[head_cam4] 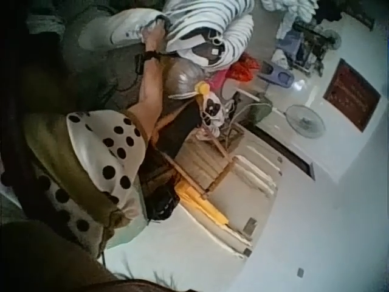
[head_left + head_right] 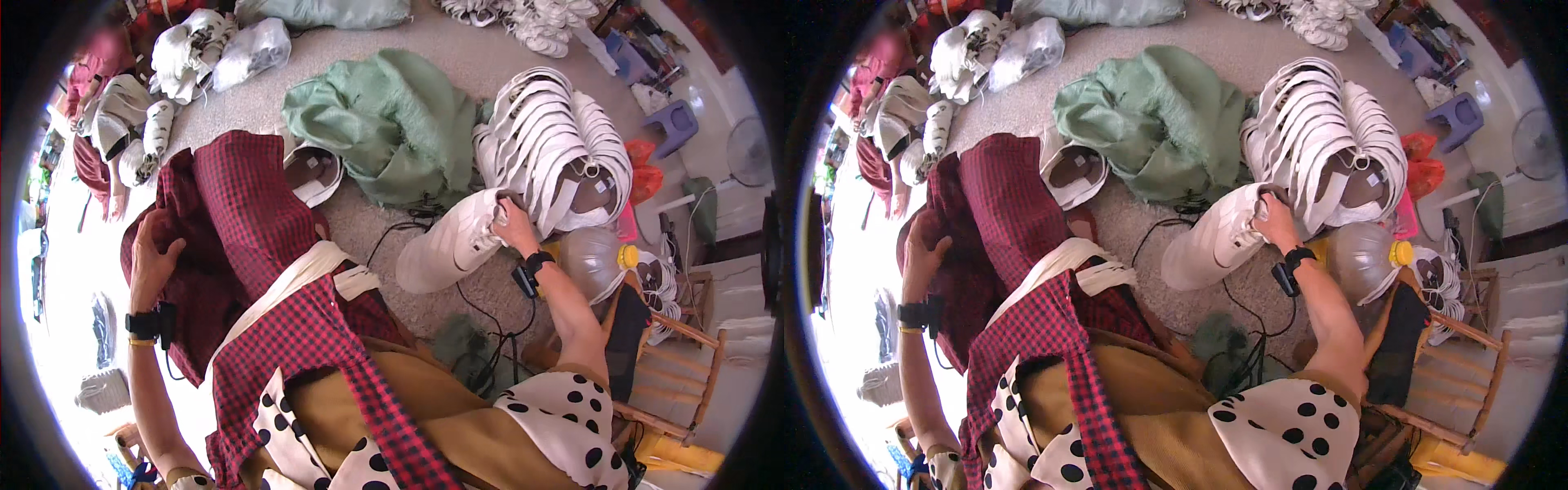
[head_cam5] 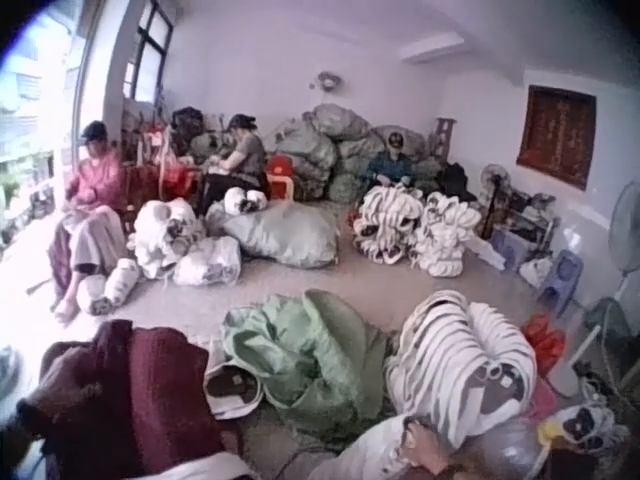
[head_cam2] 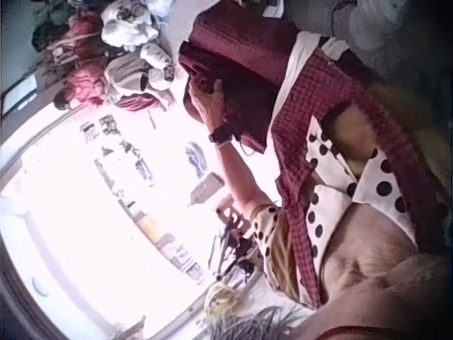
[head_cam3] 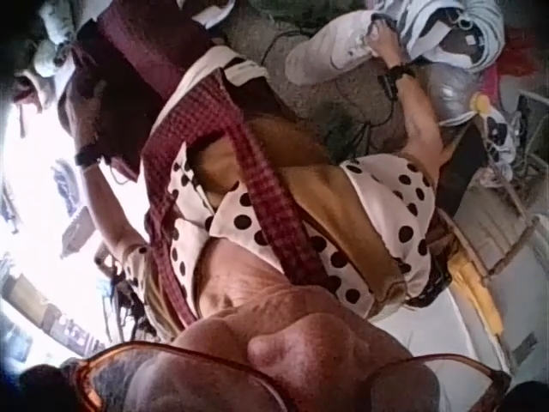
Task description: Lacing white athletic shoe uppers by hand while sitting on the floor.
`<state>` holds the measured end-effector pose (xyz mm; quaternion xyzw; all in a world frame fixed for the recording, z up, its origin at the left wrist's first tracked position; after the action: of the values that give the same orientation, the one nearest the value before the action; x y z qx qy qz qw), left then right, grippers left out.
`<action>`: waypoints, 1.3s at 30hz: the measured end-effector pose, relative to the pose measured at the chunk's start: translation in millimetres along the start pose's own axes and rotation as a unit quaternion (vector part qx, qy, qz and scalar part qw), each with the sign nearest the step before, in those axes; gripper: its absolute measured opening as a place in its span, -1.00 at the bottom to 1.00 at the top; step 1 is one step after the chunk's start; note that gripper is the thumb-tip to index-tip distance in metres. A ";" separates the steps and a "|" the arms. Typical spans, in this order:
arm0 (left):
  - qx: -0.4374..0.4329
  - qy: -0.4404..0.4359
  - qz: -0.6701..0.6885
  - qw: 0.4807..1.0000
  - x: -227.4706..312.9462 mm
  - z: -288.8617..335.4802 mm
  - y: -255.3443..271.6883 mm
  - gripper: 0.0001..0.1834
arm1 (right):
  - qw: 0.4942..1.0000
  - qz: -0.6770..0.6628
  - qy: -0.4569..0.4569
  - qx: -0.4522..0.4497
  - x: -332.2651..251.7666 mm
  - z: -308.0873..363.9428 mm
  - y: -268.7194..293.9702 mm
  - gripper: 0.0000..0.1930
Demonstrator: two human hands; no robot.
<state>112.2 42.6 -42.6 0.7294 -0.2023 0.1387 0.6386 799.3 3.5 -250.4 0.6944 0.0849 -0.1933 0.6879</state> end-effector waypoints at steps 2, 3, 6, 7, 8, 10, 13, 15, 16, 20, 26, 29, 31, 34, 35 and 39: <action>0.011 -0.036 -0.004 0.999 9.1 5.8 1.9 -0.30 | 0.999 0.025 0.026 -0.007 -0.2 2.0 12.1 -0.39; -0.002 -0.027 0.024 0.999 8.1 8.2 -0.3 -0.30 | 0.999 0.026 0.034 -0.006 -0.9 4.8 20.6 -0.39; -0.016 0.001 0.022 1.000 2.5 9.7 1.0 -0.32 | 0.999 0.042 0.026 -0.007 -4.6 12.8 49.1 -0.47; -0.019 -0.006 0.006 1.000 3.9 9.7 2.3 -0.32 | 0.995 0.067 0.063 0.043 -18.4 16.5 65.6 -0.58; -0.020 -0.003 0.039 0.999 3.5 6.1 1.7 -0.34 | 0.990 0.094 0.079 0.068 -30.4 17.7 74.5 -0.64; -0.025 0.045 0.111 0.992 -4.4 2.9 0.2 -0.39 | 0.986 0.079 0.110 0.098 -60.5 15.3 77.6 -0.76; -0.020 0.040 0.056 0.997 0.3 1.0 1.7 -0.42 | 0.983 -0.114 0.140 0.040 -110.7 -8.0 39.3 -0.92; -0.021 0.063 0.071 0.995 -0.7 1.3 0.8 -0.42 | 0.963 -0.193 0.184 -0.041 -153.4 -25.9 -14.4 -0.87; -0.027 0.068 0.087 0.994 -0.2 1.5 0.7 -0.42 | 0.954 -0.216 0.188 -0.093 -172.7 -36.5 -48.3 -0.85; -0.043 0.053 0.096 0.993 9.7 0.9 2.8 -0.40 | 0.933 -0.190 0.223 -0.210 -255.3 -76.9 -176.4 -0.68; -0.033 0.013 0.000 0.999 29.6 0.0 4.6 -0.37 | 0.897 -0.243 0.366 0.051 -370.5 -169.6 -195.3 -0.55; -0.061 0.126 0.098 0.985 14.3 1.7 -3.9 -0.36 | 0.919 -0.282 0.265 0.080 -352.3 -254.6 -178.4 -0.59; -0.059 0.114 0.094 0.987 18.5 -1.1 -5.5 -0.35 | 0.968 -0.226 0.088 0.059 -288.1 -304.9 -167.8 -0.50; -0.059 0.171 0.128 0.975 8.8 -2.4 -8.6 -0.34 | 0.946 -0.289 0.094 0.110 -267.7 -313.1 -139.5 -0.43; -0.050 0.155 0.137 0.977 11.3 -5.6 -7.3 -0.34 | 0.949 -0.275 0.131 0.083 -277.0 -305.5 -140.5 -0.41; -0.084 0.165 0.101 0.977 10.7 -5.2 -10.5 -0.27 | 0.884 -0.308 0.343 -0.077 -375.2 -234.0 -182.7 -0.36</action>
<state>126.9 47.5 -46.1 0.6159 -0.1777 0.3039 0.7048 422.9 297.4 -279.4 0.6014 0.5399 -0.1379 0.5725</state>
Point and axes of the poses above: each hand's wrist, its own z-axis away from the middle knuckle, its own y-axis out of the back of the hand, x = y × z, the point moved 10 cm from there along -z, towards the middle knuckle, and after that the axes turned 4 degrees about z, right-handed, at the moved point
